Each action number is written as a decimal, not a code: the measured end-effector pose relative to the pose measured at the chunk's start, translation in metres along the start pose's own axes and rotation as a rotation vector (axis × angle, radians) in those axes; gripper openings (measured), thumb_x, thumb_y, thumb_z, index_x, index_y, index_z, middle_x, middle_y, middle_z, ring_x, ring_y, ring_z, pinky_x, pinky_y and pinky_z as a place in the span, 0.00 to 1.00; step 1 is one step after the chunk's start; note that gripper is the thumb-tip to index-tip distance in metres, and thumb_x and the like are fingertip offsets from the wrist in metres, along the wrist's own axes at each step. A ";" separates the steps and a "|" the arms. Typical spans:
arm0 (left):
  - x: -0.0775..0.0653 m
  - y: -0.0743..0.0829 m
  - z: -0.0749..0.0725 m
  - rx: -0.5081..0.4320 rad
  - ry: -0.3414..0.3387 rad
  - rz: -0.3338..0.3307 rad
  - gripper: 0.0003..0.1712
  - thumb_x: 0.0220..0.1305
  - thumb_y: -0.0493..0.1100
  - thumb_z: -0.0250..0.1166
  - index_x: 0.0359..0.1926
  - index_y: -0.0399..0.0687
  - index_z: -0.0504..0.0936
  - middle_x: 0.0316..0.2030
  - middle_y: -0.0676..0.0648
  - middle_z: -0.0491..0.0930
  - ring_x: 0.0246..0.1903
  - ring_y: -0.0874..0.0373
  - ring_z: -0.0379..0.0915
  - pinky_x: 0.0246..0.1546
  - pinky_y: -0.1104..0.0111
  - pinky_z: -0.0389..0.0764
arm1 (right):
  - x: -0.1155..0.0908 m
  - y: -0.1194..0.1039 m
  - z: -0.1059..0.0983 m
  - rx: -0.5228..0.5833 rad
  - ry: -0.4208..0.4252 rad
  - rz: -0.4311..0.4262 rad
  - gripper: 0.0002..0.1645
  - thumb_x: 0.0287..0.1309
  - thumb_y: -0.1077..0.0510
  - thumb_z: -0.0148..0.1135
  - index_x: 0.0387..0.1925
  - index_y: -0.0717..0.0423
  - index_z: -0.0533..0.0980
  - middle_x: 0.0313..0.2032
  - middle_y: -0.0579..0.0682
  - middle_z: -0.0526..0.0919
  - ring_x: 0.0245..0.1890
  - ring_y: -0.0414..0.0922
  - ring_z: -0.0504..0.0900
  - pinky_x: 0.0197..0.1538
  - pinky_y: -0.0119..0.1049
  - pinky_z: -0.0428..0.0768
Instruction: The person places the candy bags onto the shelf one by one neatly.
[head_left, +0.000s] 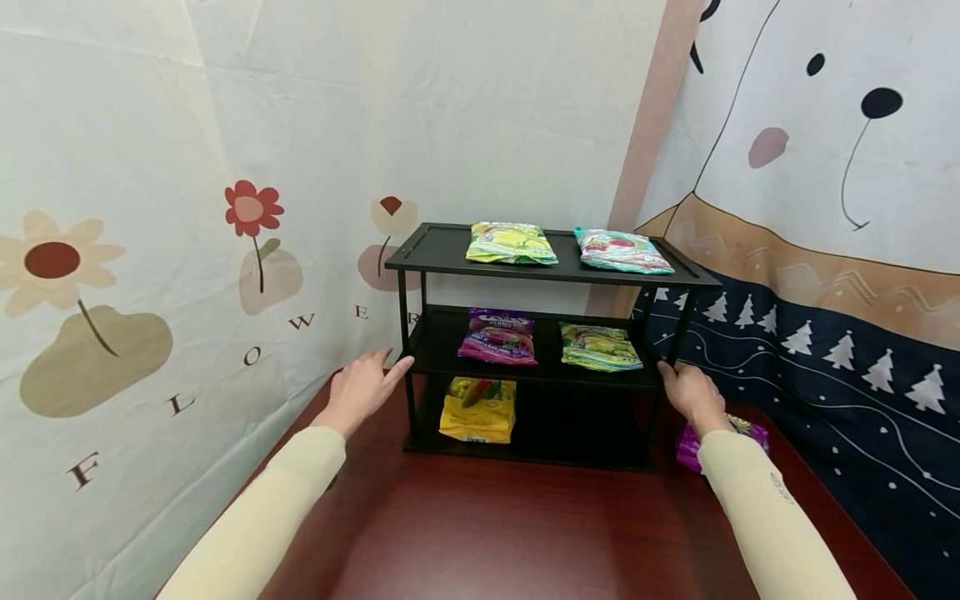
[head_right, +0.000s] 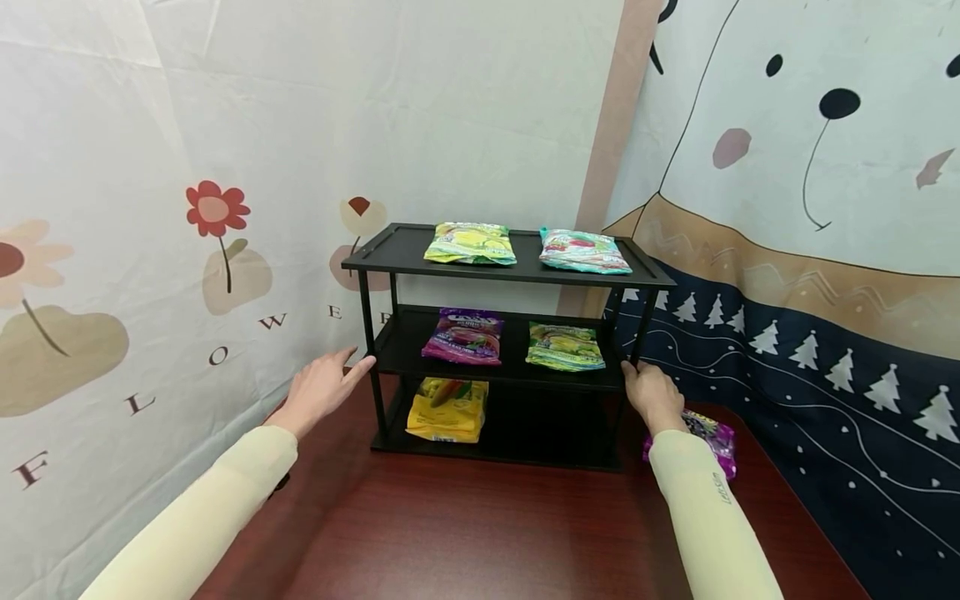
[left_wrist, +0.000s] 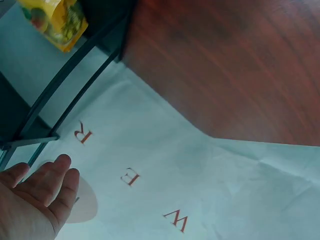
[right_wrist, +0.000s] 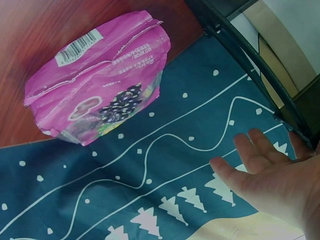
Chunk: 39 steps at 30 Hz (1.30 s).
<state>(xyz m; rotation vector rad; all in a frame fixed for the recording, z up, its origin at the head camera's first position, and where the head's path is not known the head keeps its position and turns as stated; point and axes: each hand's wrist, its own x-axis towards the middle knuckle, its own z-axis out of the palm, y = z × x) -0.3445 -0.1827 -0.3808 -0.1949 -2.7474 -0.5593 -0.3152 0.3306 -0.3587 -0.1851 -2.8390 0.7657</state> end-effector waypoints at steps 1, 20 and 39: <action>0.003 0.001 -0.002 0.001 -0.001 -0.003 0.52 0.68 0.77 0.39 0.72 0.39 0.65 0.64 0.33 0.71 0.57 0.34 0.72 0.51 0.41 0.73 | 0.000 0.000 0.000 0.001 0.000 -0.001 0.37 0.77 0.38 0.32 0.52 0.67 0.72 0.53 0.74 0.73 0.50 0.69 0.72 0.52 0.66 0.68; 0.029 0.016 -0.005 0.019 -0.040 0.005 0.39 0.74 0.60 0.53 0.71 0.32 0.64 0.65 0.30 0.69 0.58 0.33 0.70 0.53 0.42 0.74 | 0.005 -0.002 0.002 -0.009 -0.011 -0.018 0.38 0.77 0.38 0.32 0.55 0.68 0.72 0.55 0.74 0.72 0.50 0.69 0.72 0.51 0.65 0.69; 0.035 0.019 0.002 -0.116 -0.083 -0.026 0.28 0.78 0.53 0.48 0.61 0.34 0.76 0.55 0.31 0.78 0.51 0.37 0.77 0.50 0.47 0.76 | 0.005 0.011 -0.007 0.068 -0.114 -0.065 0.44 0.76 0.35 0.31 0.71 0.68 0.60 0.65 0.76 0.62 0.62 0.72 0.63 0.59 0.67 0.64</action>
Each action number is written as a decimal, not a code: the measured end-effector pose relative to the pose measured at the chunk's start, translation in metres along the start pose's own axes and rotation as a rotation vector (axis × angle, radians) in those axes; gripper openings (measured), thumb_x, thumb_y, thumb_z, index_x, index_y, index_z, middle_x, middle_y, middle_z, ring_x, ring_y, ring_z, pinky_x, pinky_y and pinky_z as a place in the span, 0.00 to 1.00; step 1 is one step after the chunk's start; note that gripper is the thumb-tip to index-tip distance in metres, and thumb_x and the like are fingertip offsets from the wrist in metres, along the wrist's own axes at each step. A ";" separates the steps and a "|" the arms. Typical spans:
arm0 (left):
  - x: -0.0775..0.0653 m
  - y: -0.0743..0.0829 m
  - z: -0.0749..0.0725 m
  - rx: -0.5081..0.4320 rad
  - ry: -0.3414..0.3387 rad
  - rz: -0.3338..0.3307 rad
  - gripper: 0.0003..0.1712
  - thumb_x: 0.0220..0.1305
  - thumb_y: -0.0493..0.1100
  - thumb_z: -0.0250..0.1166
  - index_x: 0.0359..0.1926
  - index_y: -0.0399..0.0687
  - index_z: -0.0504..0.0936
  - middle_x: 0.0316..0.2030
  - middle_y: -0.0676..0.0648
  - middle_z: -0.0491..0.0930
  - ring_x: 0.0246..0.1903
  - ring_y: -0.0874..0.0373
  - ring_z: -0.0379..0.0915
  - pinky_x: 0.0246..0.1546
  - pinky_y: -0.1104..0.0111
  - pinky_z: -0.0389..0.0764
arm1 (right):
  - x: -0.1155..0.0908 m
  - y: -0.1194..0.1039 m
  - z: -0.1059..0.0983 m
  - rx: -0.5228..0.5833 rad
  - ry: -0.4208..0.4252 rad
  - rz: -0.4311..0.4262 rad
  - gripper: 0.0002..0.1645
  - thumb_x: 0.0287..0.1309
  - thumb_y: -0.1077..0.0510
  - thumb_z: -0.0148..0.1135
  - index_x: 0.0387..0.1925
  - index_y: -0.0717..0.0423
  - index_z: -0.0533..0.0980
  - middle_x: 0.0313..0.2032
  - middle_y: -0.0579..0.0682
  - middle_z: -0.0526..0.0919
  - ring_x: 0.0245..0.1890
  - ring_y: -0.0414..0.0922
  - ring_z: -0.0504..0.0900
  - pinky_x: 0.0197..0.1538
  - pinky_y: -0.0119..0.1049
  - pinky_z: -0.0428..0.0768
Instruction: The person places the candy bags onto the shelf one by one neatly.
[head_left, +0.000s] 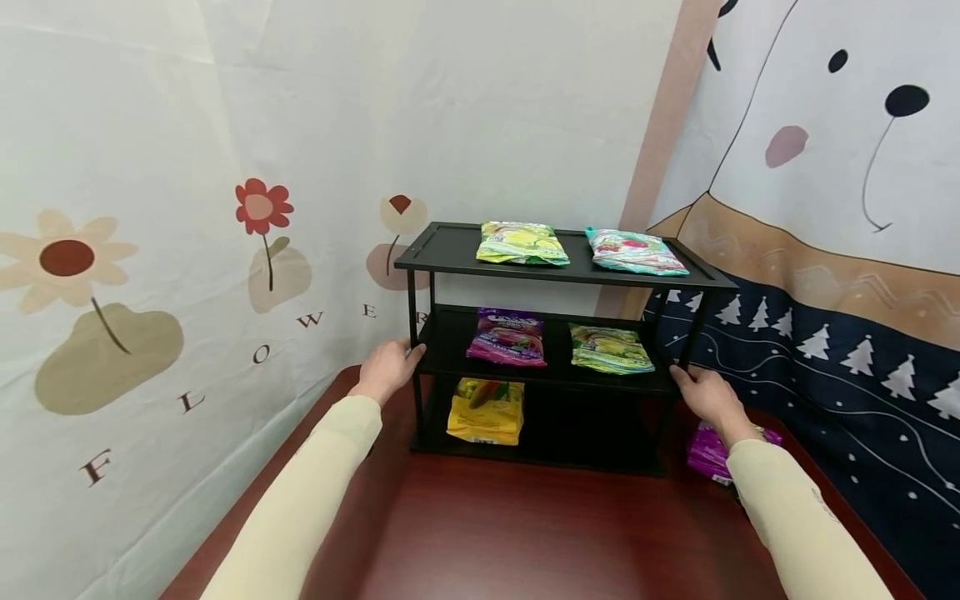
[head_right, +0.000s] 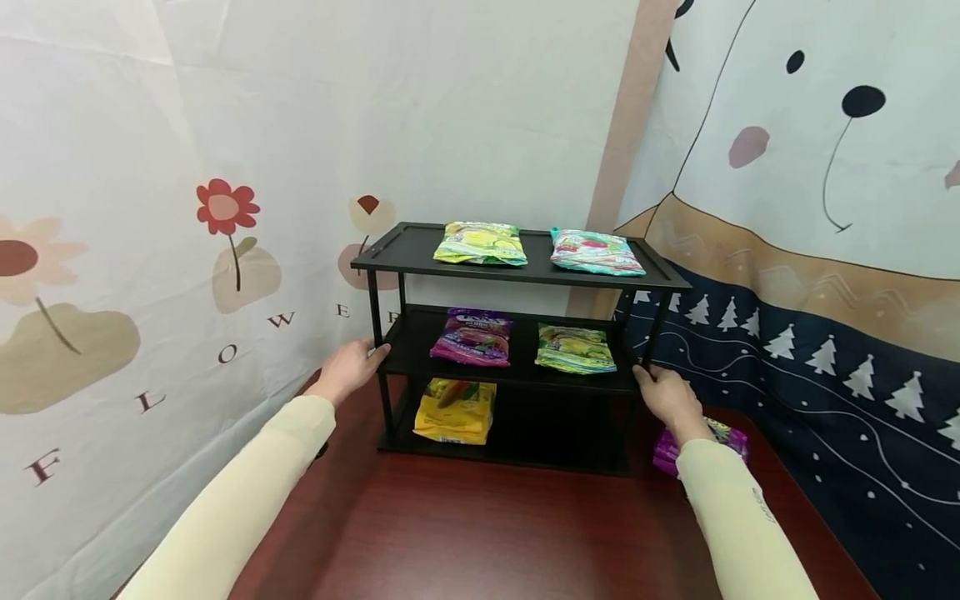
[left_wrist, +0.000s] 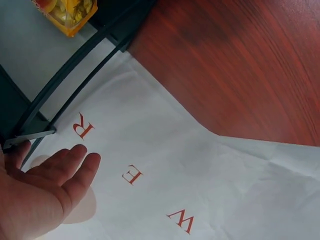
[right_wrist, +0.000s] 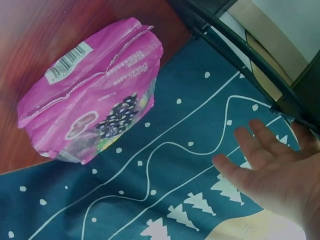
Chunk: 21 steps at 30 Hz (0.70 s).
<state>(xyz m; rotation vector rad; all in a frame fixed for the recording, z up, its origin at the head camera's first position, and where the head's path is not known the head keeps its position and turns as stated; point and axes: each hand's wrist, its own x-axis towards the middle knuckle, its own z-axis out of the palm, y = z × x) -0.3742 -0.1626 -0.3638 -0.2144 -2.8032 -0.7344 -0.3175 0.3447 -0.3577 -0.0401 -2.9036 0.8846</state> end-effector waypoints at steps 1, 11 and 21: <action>0.000 0.000 0.000 -0.005 -0.007 -0.001 0.28 0.79 0.53 0.47 0.61 0.35 0.76 0.55 0.32 0.78 0.51 0.37 0.77 0.51 0.47 0.76 | 0.000 0.000 -0.001 0.021 -0.015 0.002 0.44 0.76 0.35 0.31 0.72 0.68 0.58 0.66 0.76 0.60 0.63 0.72 0.62 0.61 0.67 0.63; -0.001 0.003 -0.001 0.037 -0.080 -0.100 0.33 0.79 0.57 0.41 0.73 0.40 0.65 0.69 0.35 0.66 0.67 0.35 0.60 0.64 0.35 0.56 | -0.001 0.009 -0.002 0.111 -0.067 -0.016 0.48 0.74 0.31 0.32 0.75 0.65 0.50 0.69 0.77 0.52 0.67 0.73 0.56 0.64 0.69 0.58; -0.005 0.009 -0.005 0.061 -0.069 -0.125 0.33 0.79 0.57 0.41 0.71 0.41 0.68 0.68 0.36 0.68 0.67 0.35 0.60 0.62 0.30 0.50 | 0.002 0.020 -0.003 -0.013 -0.016 -0.109 0.49 0.74 0.32 0.33 0.71 0.72 0.56 0.67 0.78 0.58 0.65 0.75 0.58 0.61 0.70 0.61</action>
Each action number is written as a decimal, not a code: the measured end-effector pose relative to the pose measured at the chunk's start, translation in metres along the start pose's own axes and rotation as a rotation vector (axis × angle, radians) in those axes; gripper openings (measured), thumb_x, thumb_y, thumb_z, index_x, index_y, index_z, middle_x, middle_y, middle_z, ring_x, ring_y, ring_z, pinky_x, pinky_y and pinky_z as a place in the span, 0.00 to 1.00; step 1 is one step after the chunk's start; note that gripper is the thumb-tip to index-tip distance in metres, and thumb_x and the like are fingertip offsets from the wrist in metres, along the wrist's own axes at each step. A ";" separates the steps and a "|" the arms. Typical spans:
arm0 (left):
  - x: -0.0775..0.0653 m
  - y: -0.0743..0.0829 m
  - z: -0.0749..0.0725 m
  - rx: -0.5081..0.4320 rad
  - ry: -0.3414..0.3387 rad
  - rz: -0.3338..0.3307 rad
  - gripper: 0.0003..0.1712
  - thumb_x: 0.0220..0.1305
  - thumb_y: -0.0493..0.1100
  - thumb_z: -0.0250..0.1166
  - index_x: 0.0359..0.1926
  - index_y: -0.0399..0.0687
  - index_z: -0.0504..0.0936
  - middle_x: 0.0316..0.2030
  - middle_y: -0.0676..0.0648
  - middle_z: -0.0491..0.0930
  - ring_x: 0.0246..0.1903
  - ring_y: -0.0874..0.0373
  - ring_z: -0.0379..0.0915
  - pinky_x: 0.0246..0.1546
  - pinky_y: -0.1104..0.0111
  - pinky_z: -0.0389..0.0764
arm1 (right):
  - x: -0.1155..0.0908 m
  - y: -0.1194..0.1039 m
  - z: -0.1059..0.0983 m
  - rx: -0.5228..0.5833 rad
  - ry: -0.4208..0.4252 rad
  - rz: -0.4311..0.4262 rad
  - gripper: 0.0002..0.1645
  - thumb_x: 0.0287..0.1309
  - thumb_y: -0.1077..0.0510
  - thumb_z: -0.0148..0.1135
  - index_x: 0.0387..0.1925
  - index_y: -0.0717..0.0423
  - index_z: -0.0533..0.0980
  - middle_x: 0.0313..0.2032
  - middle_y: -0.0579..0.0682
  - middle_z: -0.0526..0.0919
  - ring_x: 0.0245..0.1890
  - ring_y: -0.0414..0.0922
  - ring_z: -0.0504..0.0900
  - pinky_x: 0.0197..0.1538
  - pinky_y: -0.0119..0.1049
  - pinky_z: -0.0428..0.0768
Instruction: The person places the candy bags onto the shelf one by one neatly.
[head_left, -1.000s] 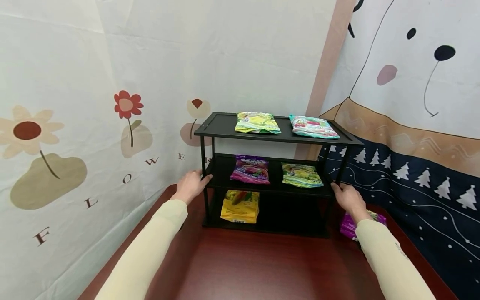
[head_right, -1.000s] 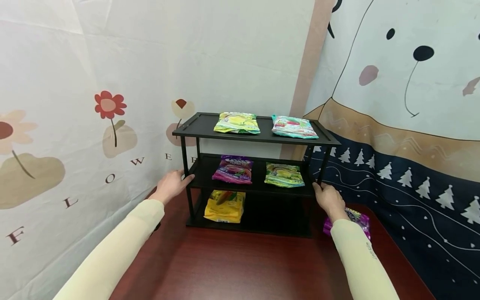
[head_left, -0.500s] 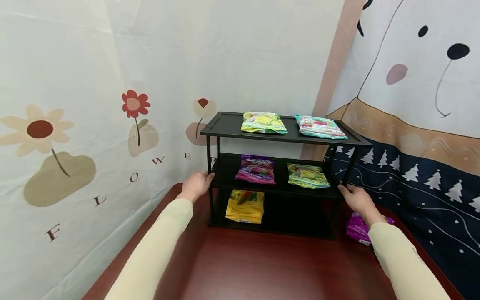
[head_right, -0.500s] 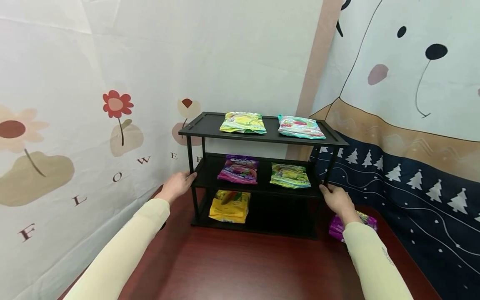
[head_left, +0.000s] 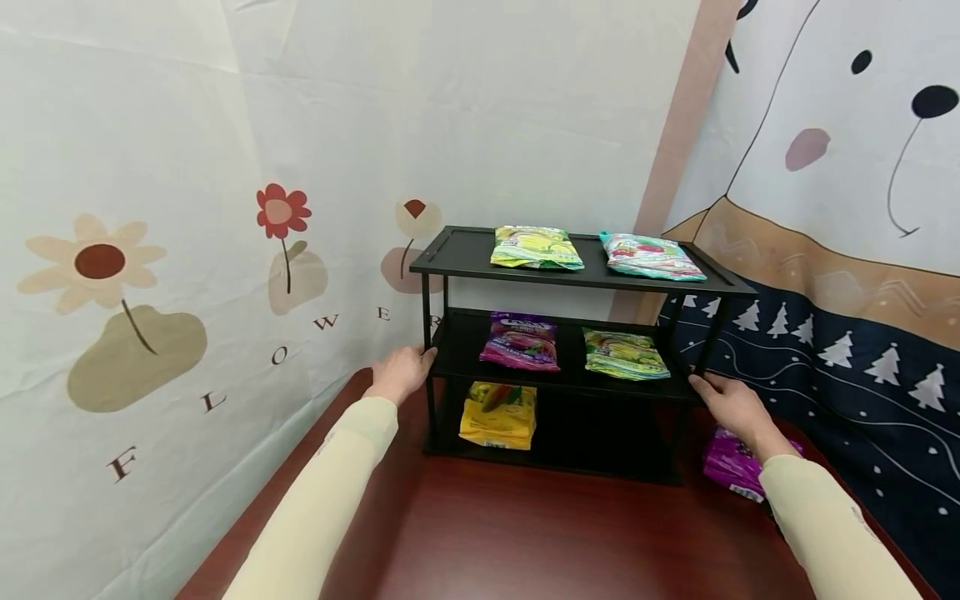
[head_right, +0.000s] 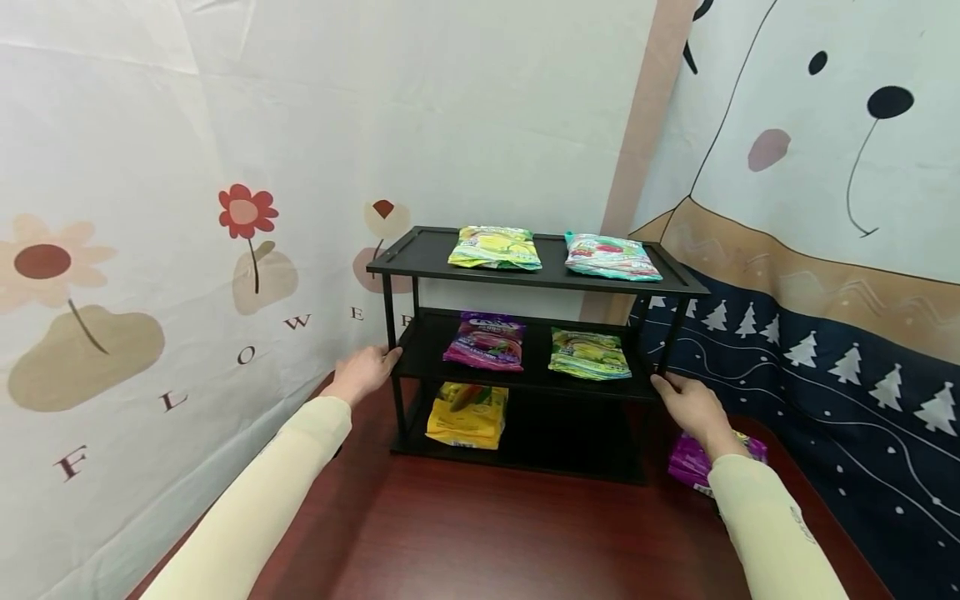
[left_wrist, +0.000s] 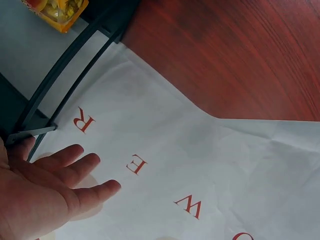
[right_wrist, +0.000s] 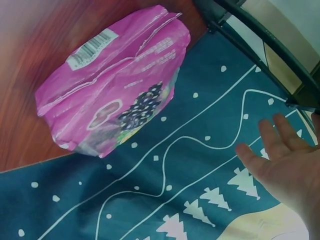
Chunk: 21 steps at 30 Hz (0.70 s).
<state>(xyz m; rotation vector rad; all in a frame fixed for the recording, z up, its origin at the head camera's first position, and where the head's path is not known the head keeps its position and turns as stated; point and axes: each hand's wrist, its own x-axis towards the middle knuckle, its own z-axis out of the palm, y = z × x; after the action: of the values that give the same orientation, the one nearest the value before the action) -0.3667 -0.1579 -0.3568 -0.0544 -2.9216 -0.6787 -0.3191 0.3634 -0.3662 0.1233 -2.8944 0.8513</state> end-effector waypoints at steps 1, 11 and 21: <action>0.000 0.000 0.000 0.002 -0.001 0.000 0.33 0.79 0.57 0.41 0.71 0.41 0.68 0.68 0.36 0.68 0.67 0.35 0.61 0.62 0.30 0.50 | -0.001 0.000 -0.001 -0.010 0.003 -0.004 0.49 0.74 0.32 0.33 0.71 0.73 0.56 0.66 0.79 0.58 0.65 0.75 0.58 0.61 0.70 0.61; 0.002 -0.005 0.000 0.007 -0.009 0.000 0.32 0.79 0.57 0.41 0.71 0.41 0.68 0.67 0.36 0.68 0.66 0.35 0.61 0.62 0.30 0.51 | -0.007 0.008 -0.003 -0.033 0.032 0.021 0.48 0.75 0.33 0.28 0.68 0.70 0.63 0.65 0.78 0.62 0.63 0.74 0.62 0.60 0.71 0.61; 0.005 -0.008 -0.002 0.011 -0.010 0.001 0.33 0.79 0.58 0.41 0.71 0.43 0.68 0.67 0.37 0.68 0.66 0.35 0.62 0.61 0.31 0.52 | -0.033 0.072 -0.022 -0.131 0.052 0.255 0.49 0.74 0.33 0.30 0.68 0.76 0.57 0.63 0.82 0.57 0.59 0.80 0.57 0.57 0.74 0.59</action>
<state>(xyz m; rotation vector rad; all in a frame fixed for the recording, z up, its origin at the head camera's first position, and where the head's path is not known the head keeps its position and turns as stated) -0.3715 -0.1657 -0.3578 -0.0579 -2.9342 -0.6642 -0.2928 0.4375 -0.3905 -0.2820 -2.9462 0.6839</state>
